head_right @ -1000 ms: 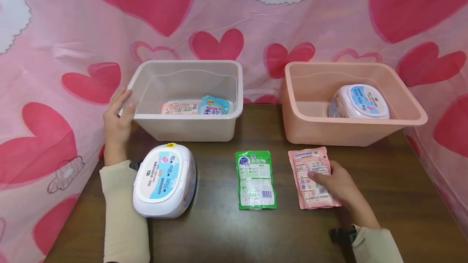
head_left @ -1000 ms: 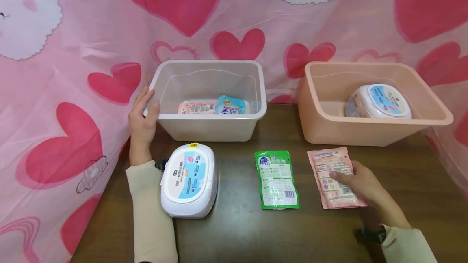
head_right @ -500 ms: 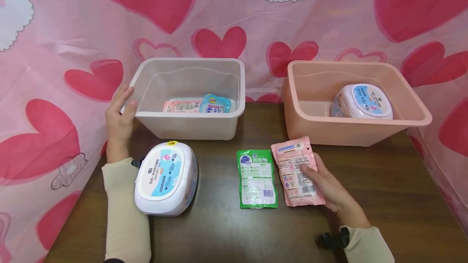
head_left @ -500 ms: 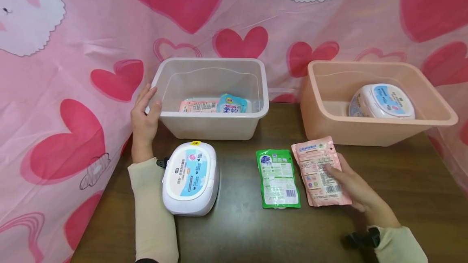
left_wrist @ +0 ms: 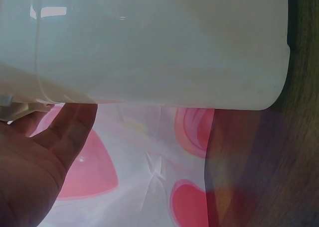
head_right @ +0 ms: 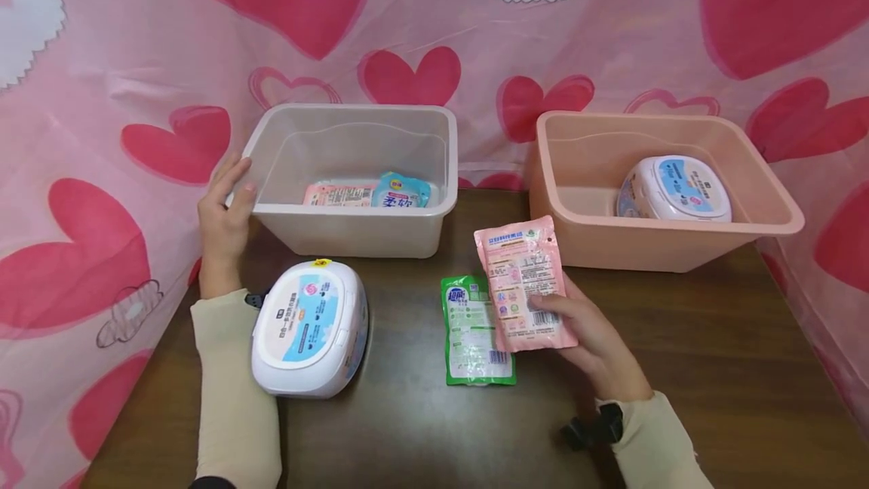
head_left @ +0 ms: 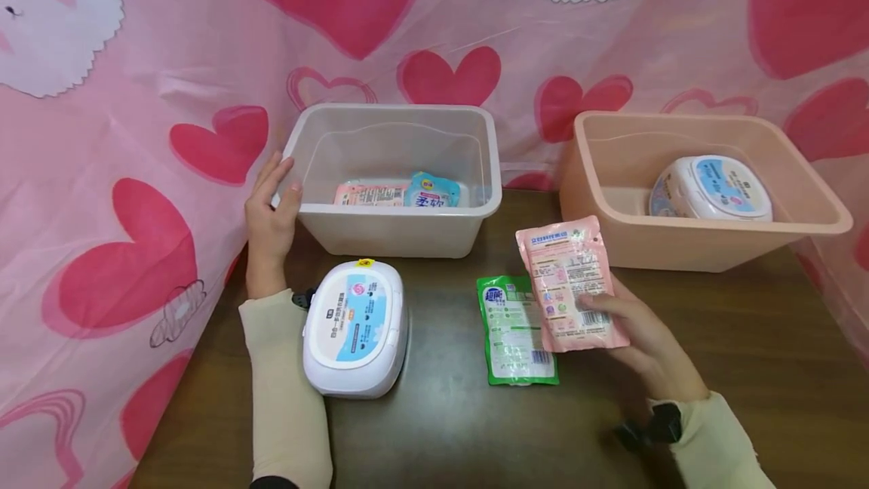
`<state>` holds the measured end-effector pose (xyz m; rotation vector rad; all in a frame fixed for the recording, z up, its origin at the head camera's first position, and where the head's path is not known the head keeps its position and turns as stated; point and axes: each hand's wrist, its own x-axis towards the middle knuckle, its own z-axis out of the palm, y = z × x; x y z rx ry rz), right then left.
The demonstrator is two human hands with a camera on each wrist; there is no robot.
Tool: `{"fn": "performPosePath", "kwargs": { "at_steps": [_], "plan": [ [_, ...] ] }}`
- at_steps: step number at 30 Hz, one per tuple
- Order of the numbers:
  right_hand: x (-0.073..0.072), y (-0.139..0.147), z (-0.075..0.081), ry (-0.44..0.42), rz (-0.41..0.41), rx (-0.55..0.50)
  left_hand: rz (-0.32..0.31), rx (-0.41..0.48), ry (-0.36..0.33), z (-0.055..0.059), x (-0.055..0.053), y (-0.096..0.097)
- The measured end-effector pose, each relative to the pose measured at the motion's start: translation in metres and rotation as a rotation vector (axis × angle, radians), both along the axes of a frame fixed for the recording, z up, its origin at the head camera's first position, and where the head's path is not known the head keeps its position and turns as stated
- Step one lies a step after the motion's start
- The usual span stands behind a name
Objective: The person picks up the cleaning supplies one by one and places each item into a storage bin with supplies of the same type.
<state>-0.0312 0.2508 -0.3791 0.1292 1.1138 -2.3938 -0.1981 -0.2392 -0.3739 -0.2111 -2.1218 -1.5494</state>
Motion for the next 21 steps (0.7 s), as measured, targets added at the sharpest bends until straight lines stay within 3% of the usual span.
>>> {"fn": "performPosePath", "kwargs": {
  "at_steps": [4,7,16,21],
  "plan": [
    [-0.005,-0.012,0.010,-0.072,-0.062,-0.118,0.002,-0.004,-0.002,0.000,-0.002,-0.001],
    [-0.009,-0.021,0.015,-0.058,-0.078,-0.172,0.003,-0.002,-0.010,-0.002,-0.002,-0.002],
    [-0.023,-0.036,0.025,0.156,-0.045,-0.241,0.002,-0.005,-0.004,-0.002,-0.002,0.000],
    [-0.029,-0.036,0.033,0.208,-0.053,-0.288,0.004,-0.001,-0.003,-0.003,-0.002,-0.001]
  ]
}}
